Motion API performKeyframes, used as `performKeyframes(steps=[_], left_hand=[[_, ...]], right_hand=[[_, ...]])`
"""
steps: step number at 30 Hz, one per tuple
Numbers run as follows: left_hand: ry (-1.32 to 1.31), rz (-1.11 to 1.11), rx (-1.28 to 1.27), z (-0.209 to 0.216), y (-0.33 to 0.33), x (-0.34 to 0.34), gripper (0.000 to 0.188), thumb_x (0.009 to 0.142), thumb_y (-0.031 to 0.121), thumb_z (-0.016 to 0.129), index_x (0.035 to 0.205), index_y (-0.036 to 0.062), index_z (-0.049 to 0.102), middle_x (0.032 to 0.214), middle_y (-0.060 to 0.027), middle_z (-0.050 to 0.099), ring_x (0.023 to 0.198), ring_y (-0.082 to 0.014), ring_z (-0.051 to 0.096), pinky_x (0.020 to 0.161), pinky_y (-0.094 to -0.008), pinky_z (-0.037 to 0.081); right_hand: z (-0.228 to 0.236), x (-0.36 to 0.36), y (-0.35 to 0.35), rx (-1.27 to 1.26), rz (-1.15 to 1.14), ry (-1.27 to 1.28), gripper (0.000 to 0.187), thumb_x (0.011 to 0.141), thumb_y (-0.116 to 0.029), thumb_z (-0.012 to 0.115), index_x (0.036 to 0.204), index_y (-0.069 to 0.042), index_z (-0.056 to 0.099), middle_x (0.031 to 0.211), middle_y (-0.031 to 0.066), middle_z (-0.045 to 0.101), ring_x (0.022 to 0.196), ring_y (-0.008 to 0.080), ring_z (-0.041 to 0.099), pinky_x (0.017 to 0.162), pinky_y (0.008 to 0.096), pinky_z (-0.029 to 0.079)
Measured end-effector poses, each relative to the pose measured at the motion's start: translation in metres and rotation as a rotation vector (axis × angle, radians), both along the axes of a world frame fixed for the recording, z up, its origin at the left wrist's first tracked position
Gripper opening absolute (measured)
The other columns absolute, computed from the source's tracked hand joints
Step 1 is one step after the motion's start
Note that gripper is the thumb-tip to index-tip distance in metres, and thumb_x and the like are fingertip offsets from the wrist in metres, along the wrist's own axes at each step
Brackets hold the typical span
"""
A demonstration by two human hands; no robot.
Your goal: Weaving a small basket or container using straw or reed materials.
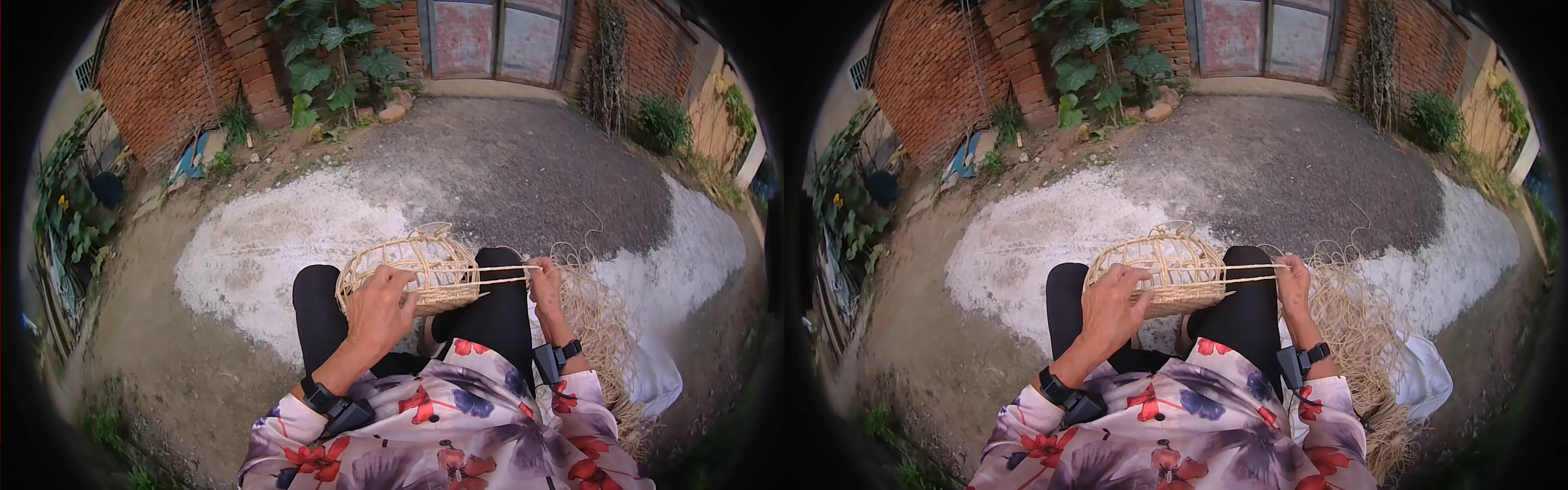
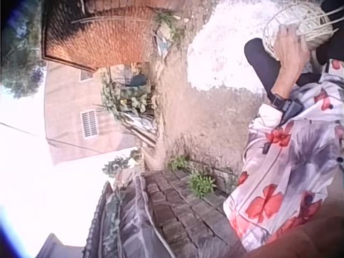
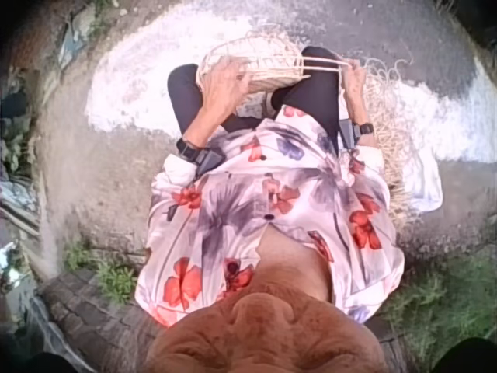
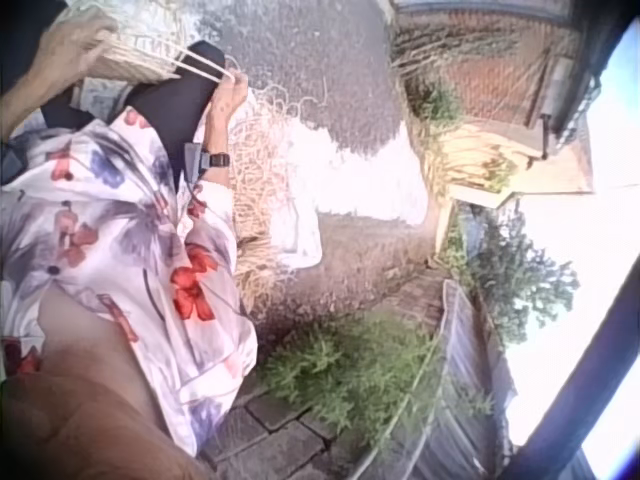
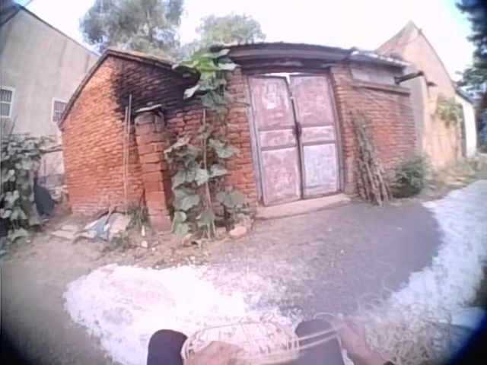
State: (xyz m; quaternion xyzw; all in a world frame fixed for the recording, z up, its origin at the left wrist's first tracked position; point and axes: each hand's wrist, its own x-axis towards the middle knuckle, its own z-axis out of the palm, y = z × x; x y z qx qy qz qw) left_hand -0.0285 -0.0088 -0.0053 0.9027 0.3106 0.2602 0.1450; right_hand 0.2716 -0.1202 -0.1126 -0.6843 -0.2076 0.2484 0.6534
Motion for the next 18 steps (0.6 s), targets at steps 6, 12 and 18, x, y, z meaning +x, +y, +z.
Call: performKeyframes(steps=[6,12,18], left_hand=[[-0.25,-0.166,-0.107,0.003,-0.003,0.028,0.019,0.083,0.008,0.062,0.101,0.0045,0.065,0.082,-0.0154,0.065,0.073,-0.034,0.065,0.068,-0.0425,0.051],[-0.118,-0.221,-0.461,-0.017,0.008,0.054,0.026,0.087,0.006,0.057,0.112,0.0052,0.06,0.067,-0.0098,0.059,0.054,-0.0173,0.06,0.051,-0.0329,0.047],[-0.242,-0.024,-1.012,0.005,0.009,0.045,0.025,0.085,0.008,0.065,0.11,0.0074,0.062,0.071,-0.0015,0.063,0.048,-0.0039,0.044,0.042,-0.0202,0.036]], right_hand=[[-0.037,0.085,-0.062,0.029,-0.264,0.652,0.055,0.092,-0.058,0.052,0.088,-0.004,0.061,0.055,-0.0012,0.049,0.04,0.007,0.039,0.035,0.023,0.027],[0.019,-0.022,-0.031,0.039,0.586,0.684,0.046,0.098,-0.043,0.05,0.1,0.0,0.065,0.061,0.003,0.061,0.041,0.0081,0.05,0.035,0.0211,0.038],[0.044,-0.09,0.016,0.497,0.557,0.785,0.031,0.098,-0.028,0.054,0.113,-0.001,0.057,0.077,0.0059,0.063,0.059,0.0119,0.06,0.052,0.0269,0.051]])
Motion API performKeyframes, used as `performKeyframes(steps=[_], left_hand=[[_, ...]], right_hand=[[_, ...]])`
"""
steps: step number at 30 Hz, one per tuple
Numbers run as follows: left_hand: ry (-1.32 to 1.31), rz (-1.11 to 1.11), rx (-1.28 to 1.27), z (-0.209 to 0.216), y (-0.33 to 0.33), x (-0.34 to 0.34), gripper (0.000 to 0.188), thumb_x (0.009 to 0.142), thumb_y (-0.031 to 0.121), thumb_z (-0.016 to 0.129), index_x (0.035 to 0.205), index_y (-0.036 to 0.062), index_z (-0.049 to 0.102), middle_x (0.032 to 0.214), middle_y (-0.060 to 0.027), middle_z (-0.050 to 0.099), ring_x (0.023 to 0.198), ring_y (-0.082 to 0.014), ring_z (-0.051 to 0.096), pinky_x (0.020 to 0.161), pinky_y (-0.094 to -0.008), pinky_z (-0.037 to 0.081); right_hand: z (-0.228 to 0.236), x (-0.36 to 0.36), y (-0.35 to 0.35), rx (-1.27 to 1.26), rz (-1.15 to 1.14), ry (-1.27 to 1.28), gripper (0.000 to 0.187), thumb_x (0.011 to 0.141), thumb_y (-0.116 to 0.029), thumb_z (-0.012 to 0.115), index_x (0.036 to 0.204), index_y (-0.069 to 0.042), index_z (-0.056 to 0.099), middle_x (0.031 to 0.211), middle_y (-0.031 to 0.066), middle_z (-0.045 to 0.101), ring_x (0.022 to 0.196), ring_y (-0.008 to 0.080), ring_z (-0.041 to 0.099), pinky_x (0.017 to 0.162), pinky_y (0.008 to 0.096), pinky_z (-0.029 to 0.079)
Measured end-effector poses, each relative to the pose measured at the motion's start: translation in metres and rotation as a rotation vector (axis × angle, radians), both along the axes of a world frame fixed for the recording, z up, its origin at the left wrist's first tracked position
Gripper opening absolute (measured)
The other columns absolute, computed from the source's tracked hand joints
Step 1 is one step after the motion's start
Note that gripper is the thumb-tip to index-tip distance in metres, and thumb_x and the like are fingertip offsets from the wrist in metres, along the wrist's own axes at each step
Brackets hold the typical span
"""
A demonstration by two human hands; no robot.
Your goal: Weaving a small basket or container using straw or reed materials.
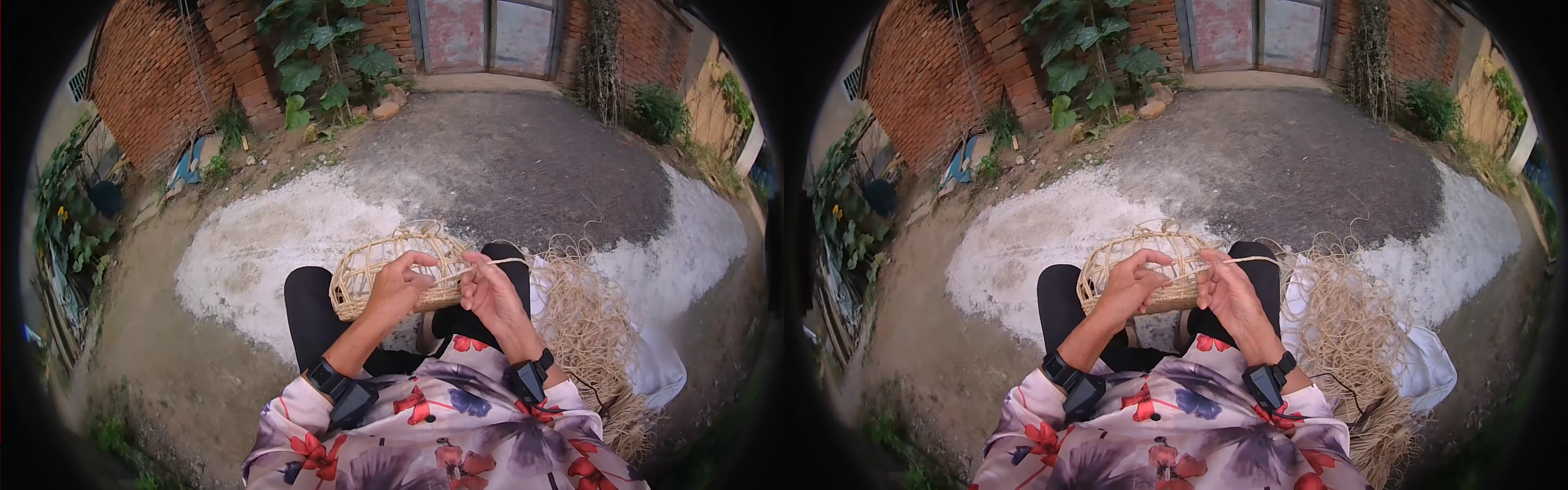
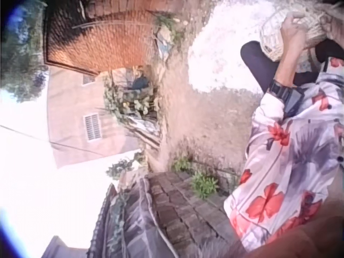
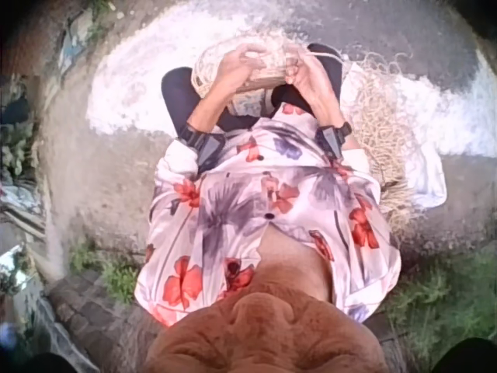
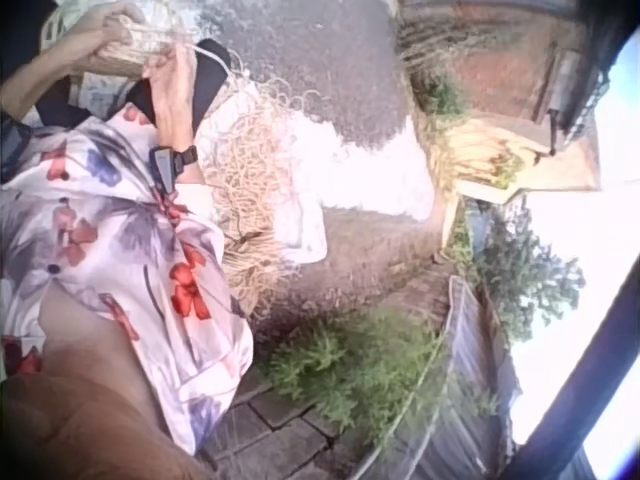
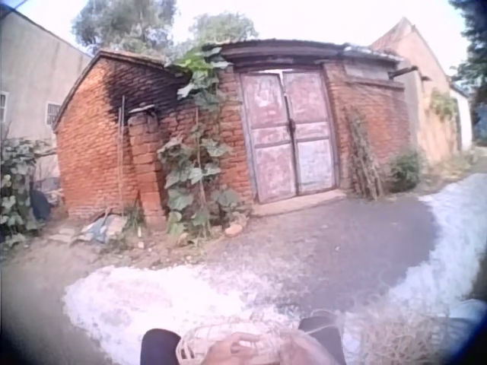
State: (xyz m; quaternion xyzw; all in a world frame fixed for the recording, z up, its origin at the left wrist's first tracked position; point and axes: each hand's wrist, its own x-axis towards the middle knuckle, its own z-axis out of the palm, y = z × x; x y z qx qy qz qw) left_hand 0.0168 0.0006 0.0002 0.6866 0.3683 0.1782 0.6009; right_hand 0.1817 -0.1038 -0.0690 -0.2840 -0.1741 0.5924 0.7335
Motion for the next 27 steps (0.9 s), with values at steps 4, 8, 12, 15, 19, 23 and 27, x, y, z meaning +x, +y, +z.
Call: performKeyframes(steps=[4,8,12,15,19,23,27], left_hand=[[-0.181,0.051,-0.084,0.001,0.019,-0.037,0.022,0.084,0.009,0.067,0.105,0.0051,0.062,0.077,-0.0035,0.067,0.047,-0.002,0.043,0.04,-0.0186,0.033],[-0.218,0.113,-0.164,-0.024,0.021,-0.05,0.013,0.084,0.007,0.069,0.095,0.0046,0.063,0.078,-0.0024,0.067,0.048,-0.0002,0.042,0.04,-0.0175,0.029],[-0.161,0.167,0.157,-0.037,0.02,-0.046,0.007,0.083,0.007,0.066,0.089,0.0027,0.066,0.071,-0.0011,0.064,0.055,-0.006,0.053,0.05,-0.0237,0.042],[-0.07,0.19,0.382,-0.036,0.019,-0.042,0.007,0.083,0.007,0.065,0.089,0.0034,0.066,0.068,-0.0013,0.064,0.056,-0.0072,0.055,0.052,-0.0245,0.044],[0.065,0.181,0.588,-0.027,0.014,-0.034,0.01,0.082,0.011,0.066,0.091,0.0048,0.066,0.065,-0.0057,0.064,0.055,-0.0119,0.059,0.054,-0.0277,0.046],[0.05,0.188,0.717,-0.032,0.013,-0.034,0.011,0.082,0.012,0.065,0.089,0.0045,0.066,0.066,-0.0124,0.065,0.059,-0.0232,0.065,0.057,-0.0355,0.05],[0.11,0.178,0.872,-0.026,0.01,-0.033,0.008,0.08,0.009,0.062,0.086,0.0028,0.063,0.068,-0.0186,0.065,0.064,-0.0352,0.066,0.059,-0.0446,0.051]], right_hand=[[0.021,-0.014,0.007,0.135,-0.028,-0.134,0.021,0.098,-0.02,0.054,0.107,-0.001,0.058,0.08,0.0057,0.063,0.064,0.0128,0.06,0.061,0.0249,0.051],[0.024,-0.023,0.014,-0.005,-0.021,-0.407,0.018,0.099,-0.017,0.053,0.105,-0.001,0.057,0.082,0.0048,0.062,0.068,0.0112,0.06,0.064,0.0251,0.051],[0.036,-0.031,0.024,0.045,-0.091,-0.583,0.015,0.099,-0.013,0.052,0.102,0.0,0.058,0.086,0.004,0.062,0.073,0.0082,0.059,0.066,0.0235,0.05],[0.05,-0.038,0.035,0.123,-0.038,-0.673,0.014,0.099,-0.012,0.05,0.104,-0.002,0.058,0.088,0.0026,0.061,0.076,0.0067,0.057,0.067,0.023,0.049],[0.048,-0.034,0.052,0.029,0.026,-1.141,0.014,0.095,-0.012,0.056,0.106,-0.006,0.063,0.09,0.0044,0.064,0.079,0.0132,0.061,0.069,0.0279,0.048],[0.066,-0.054,0.049,0.029,-0.208,-1.87,0.013,0.086,-0.007,0.061,0.097,-0.004,0.068,0.087,0.0168,0.064,0.078,0.035,0.061,0.069,0.0387,0.047],[0.057,-0.052,0.051,0.155,-0.246,-1.732,0.014,0.091,-0.01,0.059,0.1,-0.004,0.067,0.087,0.0112,0.066,0.077,0.025,0.063,0.068,0.0334,0.048]])
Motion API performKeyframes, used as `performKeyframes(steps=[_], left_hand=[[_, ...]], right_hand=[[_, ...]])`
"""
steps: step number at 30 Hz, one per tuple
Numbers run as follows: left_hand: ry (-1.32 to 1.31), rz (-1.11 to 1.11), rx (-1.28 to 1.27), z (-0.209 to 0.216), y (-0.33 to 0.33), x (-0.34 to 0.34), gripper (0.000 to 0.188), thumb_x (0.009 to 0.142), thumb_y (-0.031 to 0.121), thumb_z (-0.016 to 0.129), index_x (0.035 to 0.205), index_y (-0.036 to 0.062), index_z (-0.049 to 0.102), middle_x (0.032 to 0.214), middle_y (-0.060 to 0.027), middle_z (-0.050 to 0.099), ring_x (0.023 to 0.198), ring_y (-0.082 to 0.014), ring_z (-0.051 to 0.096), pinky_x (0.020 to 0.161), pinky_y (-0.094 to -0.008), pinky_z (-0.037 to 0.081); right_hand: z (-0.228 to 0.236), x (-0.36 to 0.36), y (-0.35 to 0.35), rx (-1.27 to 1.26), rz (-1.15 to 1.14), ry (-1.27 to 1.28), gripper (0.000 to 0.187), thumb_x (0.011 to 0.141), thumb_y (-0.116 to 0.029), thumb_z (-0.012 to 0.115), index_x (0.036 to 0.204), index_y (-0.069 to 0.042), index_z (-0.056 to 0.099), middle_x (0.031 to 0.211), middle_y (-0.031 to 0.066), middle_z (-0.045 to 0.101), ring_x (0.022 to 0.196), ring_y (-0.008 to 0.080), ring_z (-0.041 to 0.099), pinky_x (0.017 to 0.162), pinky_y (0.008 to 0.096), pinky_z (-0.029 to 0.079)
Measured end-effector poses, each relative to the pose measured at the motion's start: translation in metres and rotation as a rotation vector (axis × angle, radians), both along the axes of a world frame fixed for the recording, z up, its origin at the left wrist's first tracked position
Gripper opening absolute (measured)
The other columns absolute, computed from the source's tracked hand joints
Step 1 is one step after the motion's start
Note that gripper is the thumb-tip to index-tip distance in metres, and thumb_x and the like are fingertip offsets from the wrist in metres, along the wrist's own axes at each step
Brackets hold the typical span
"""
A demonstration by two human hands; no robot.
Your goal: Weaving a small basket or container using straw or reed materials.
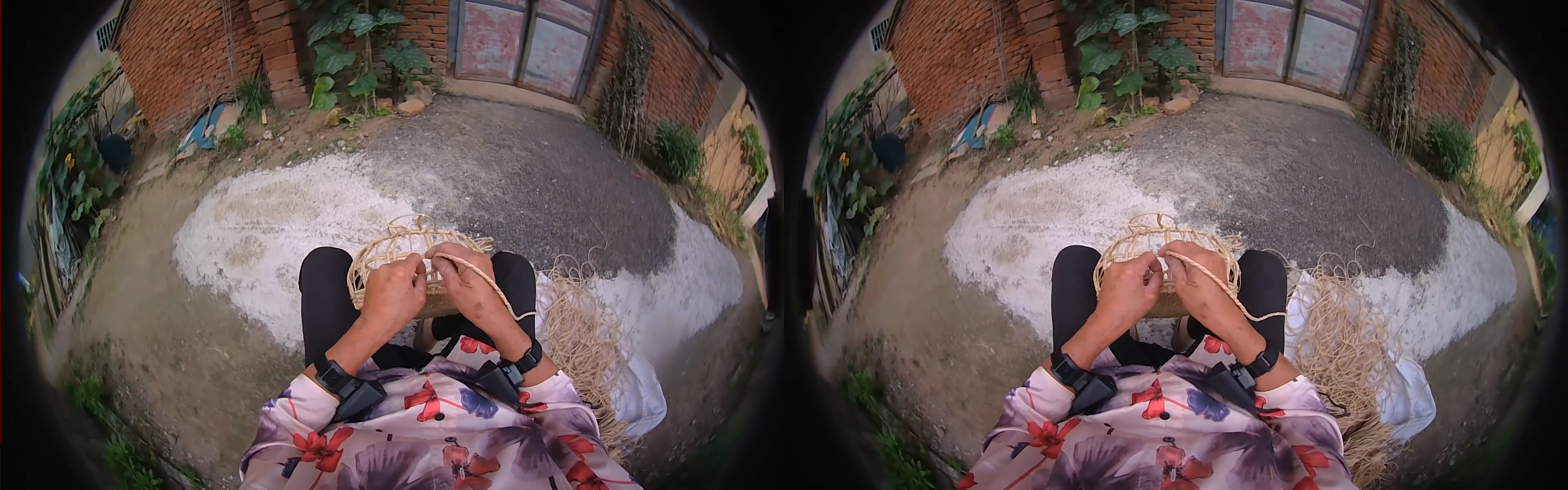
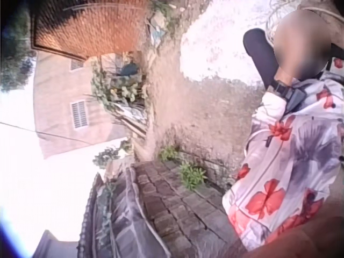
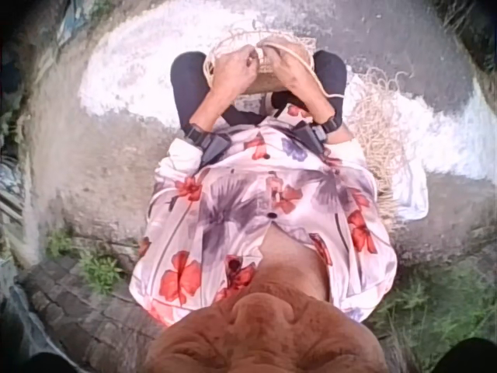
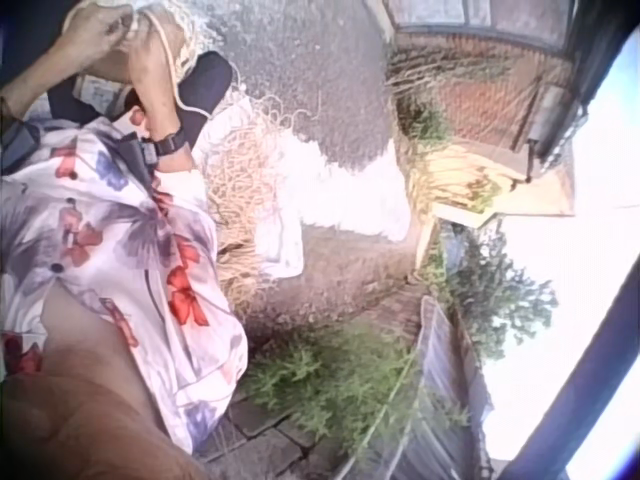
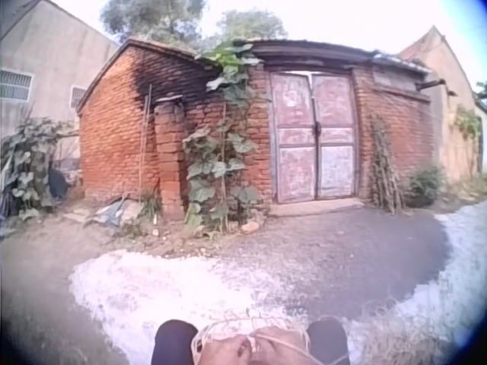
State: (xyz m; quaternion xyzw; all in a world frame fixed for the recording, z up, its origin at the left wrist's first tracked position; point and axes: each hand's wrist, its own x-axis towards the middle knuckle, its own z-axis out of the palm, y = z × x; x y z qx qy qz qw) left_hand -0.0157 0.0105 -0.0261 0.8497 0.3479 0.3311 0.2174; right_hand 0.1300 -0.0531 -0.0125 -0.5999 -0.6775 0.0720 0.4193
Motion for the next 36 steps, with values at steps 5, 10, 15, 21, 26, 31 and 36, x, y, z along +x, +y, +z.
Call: performKeyframes(steps=[5,10,15,21,26,31,36], left_hand=[[0.106,0.034,-0.036,0.011,-0.004,0.005,0.01,0.079,0.008,0.06,0.086,0.0011,0.061,0.067,-0.0219,0.064,0.064,-0.0392,0.065,0.06,-0.0482,0.052],[0.104,-0.013,-0.032,0.005,0.0,0.001,0.013,0.079,0.009,0.06,0.09,0.0013,0.061,0.07,-0.0223,0.065,0.066,-0.0401,0.066,0.062,-0.0486,0.052],[0.051,-0.039,-0.041,0.002,0.0,-0.002,0.013,0.08,0.009,0.059,0.089,0.0013,0.061,0.07,-0.0223,0.065,0.067,-0.0404,0.065,0.063,-0.049,0.053],[0.098,0.0,0.016,0.004,-0.003,0.002,0.009,0.079,0.009,0.059,0.085,0.0019,0.061,0.069,-0.021,0.064,0.065,-0.0391,0.065,0.061,-0.048,0.052],[0.077,-0.016,0.034,0.005,-0.002,0.01,0.009,0.078,0.01,0.059,0.081,0.0012,0.061,0.069,-0.0208,0.064,0.064,-0.0385,0.064,0.062,-0.0475,0.051],[0.064,-0.075,0.005,0.003,-0.002,0.0,0.011,0.078,0.008,0.057,0.083,-0.0008,0.062,0.073,-0.0228,0.064,0.068,-0.0402,0.064,0.065,-0.0485,0.051],[0.066,-0.097,0.006,0.007,-0.006,-0.001,0.012,0.08,0.009,0.057,0.081,-0.0012,0.063,0.074,-0.0232,0.065,0.07,-0.0405,0.064,0.066,-0.0486,0.051]], right_hand=[[-0.005,0.008,0.006,-0.155,0.215,0.869,0.018,0.099,-0.014,0.051,0.105,-0.002,0.064,0.088,0.0009,0.064,0.078,0.0061,0.059,0.066,0.0218,0.047],[0.0,0.005,0.005,-0.21,0.022,0.333,0.017,0.096,-0.012,0.054,0.099,0.0,0.065,0.085,0.0063,0.064,0.074,0.011,0.061,0.064,0.0278,0.047],[0.002,-0.005,-0.003,-0.007,-0.096,-0.211,0.012,0.094,-0.008,0.056,0.096,-0.002,0.066,0.078,0.0055,0.061,0.071,0.0127,0.059,0.062,0.0299,0.047],[-0.008,0.004,0.005,-0.182,0.021,0.818,0.013,0.097,-0.008,0.052,0.099,-0.005,0.064,0.081,0.0035,0.062,0.066,0.0117,0.058,0.06,0.0242,0.047],[-0.015,0.013,0.011,-0.256,0.108,0.816,0.014,0.096,-0.008,0.052,0.101,-0.005,0.065,0.083,0.0046,0.064,0.07,0.0142,0.061,0.061,0.0259,0.049],[-0.016,-0.007,0.0,0.013,-0.09,-0.081,0.012,0.09,-0.01,0.05,0.099,-0.006,0.057,0.082,0.0218,0.063,0.075,0.0407,0.063,0.064,0.0509,0.048],[-0.017,-0.023,-0.009,-0.166,-0.174,-0.05,0.017,0.089,-0.009,0.049,0.105,-0.005,0.045,0.081,0.0243,0.064,0.07,0.0443,0.062,0.06,0.0534,0.047]])
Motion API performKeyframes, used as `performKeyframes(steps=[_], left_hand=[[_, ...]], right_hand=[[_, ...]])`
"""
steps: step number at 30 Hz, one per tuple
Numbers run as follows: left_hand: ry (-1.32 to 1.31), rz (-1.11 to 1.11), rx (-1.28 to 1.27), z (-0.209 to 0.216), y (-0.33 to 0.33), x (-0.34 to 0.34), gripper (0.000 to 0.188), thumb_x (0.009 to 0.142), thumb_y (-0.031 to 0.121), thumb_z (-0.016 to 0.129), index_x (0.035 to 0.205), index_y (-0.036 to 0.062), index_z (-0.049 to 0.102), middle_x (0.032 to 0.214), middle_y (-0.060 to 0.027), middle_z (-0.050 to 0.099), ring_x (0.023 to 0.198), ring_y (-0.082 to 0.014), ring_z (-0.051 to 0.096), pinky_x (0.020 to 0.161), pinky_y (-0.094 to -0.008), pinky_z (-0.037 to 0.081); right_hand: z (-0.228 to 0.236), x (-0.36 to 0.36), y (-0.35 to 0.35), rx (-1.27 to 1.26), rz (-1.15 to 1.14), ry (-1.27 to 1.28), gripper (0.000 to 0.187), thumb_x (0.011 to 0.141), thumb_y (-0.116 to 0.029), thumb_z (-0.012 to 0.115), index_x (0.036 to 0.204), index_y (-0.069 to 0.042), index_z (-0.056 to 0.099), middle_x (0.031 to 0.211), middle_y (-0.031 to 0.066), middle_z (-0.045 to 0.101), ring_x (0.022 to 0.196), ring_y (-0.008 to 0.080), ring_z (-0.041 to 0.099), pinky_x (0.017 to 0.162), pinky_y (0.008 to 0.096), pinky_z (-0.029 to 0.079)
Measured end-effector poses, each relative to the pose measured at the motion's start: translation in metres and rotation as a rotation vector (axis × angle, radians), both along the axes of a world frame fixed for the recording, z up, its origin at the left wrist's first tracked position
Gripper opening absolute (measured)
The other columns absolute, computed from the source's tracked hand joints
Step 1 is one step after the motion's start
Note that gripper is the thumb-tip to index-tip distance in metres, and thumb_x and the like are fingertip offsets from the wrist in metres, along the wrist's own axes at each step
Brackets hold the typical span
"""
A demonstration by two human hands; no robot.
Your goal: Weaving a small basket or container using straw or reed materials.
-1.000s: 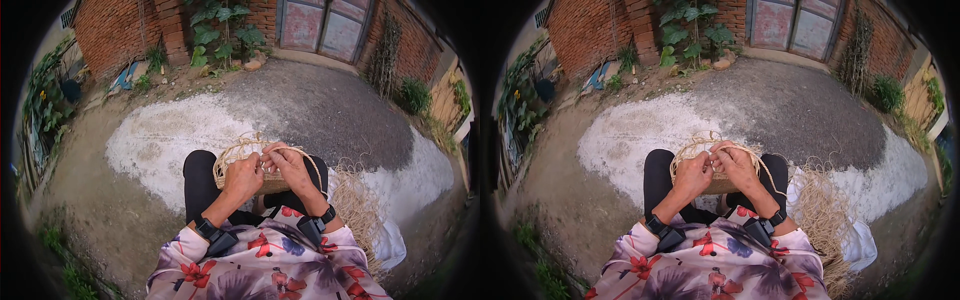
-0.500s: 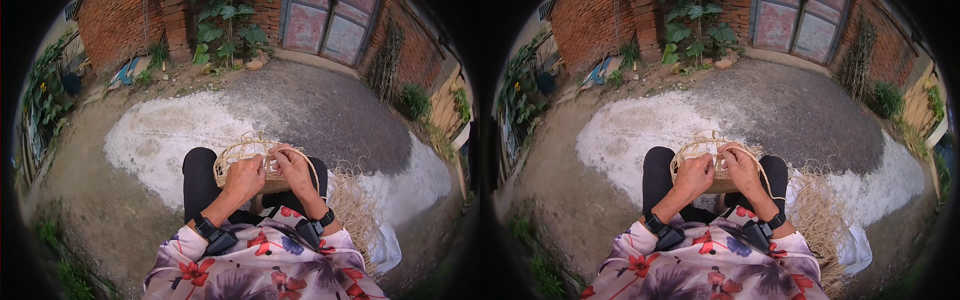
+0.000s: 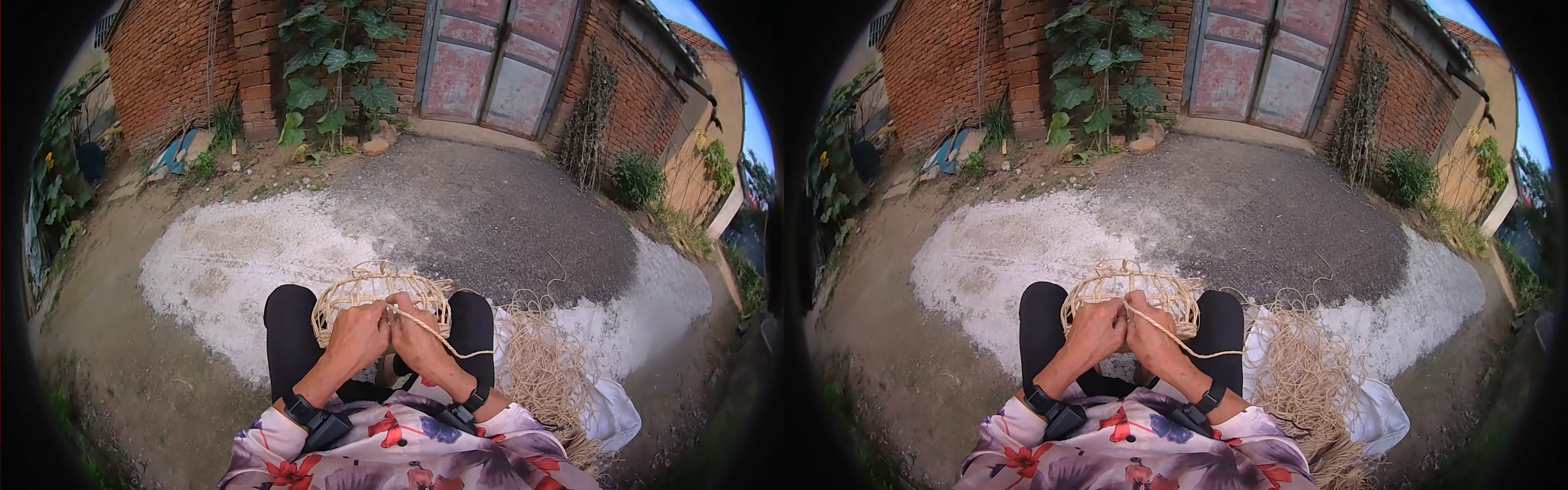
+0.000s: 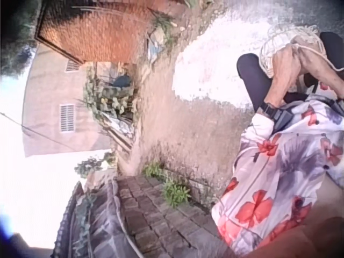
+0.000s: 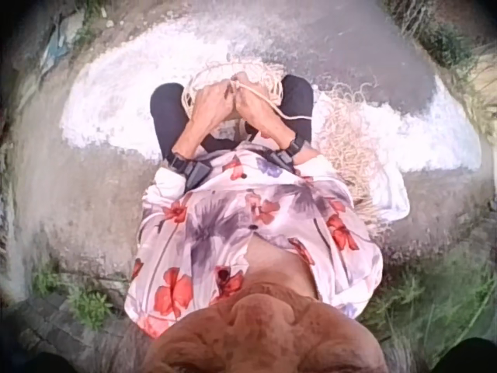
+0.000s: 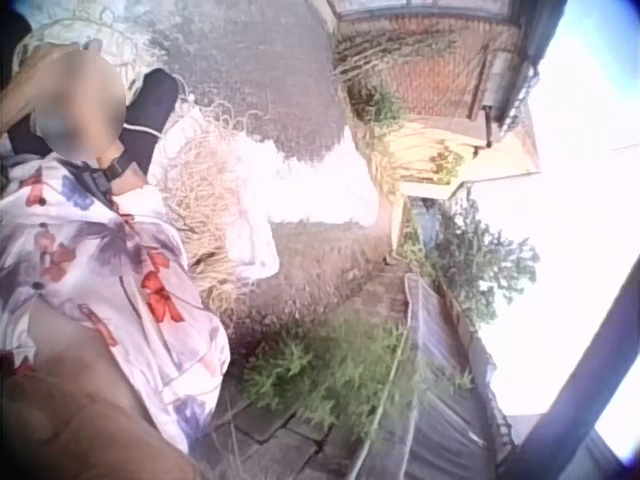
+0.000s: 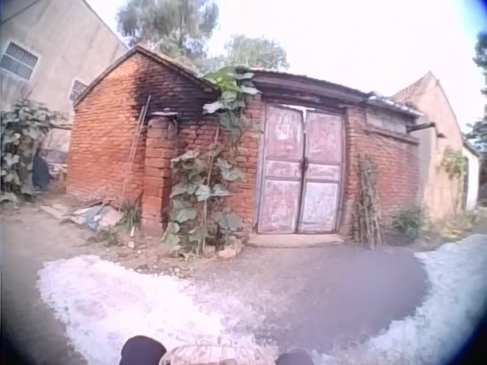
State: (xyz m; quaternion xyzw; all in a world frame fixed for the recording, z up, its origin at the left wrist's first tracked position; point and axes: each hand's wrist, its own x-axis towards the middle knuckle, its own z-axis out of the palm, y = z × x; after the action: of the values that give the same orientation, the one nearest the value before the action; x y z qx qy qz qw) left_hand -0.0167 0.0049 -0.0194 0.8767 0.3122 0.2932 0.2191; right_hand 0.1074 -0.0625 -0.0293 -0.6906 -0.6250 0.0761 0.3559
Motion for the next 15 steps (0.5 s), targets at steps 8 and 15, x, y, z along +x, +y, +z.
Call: performKeyframes(steps=[8,15], left_hand=[[0.1,-0.057,0.065,-0.002,0.004,-0.005,0.018,0.082,0.016,0.056,0.08,0.0023,0.069,0.074,-0.0212,0.066,0.068,-0.0393,0.065,0.065,-0.0489,0.053],[0.189,-0.067,-0.061,0.008,0.001,-0.005,0.023,0.081,0.025,0.062,0.091,0.0063,0.072,0.076,-0.0196,0.066,0.073,-0.037,0.065,0.067,-0.0451,0.051]], right_hand=[[0.005,0.009,-0.004,0.09,0.054,-0.077,0.059,0.084,0.003,0.051,0.14,-0.009,0.038,0.077,0.0243,0.061,0.071,0.0432,0.061,0.061,0.0484,0.048],[-0.006,0.024,0.006,0.064,0.064,0.229,0.058,0.082,0.003,0.056,0.137,-0.007,0.04,0.076,0.0075,0.059,0.065,0.018,0.06,0.056,0.0334,0.047]])
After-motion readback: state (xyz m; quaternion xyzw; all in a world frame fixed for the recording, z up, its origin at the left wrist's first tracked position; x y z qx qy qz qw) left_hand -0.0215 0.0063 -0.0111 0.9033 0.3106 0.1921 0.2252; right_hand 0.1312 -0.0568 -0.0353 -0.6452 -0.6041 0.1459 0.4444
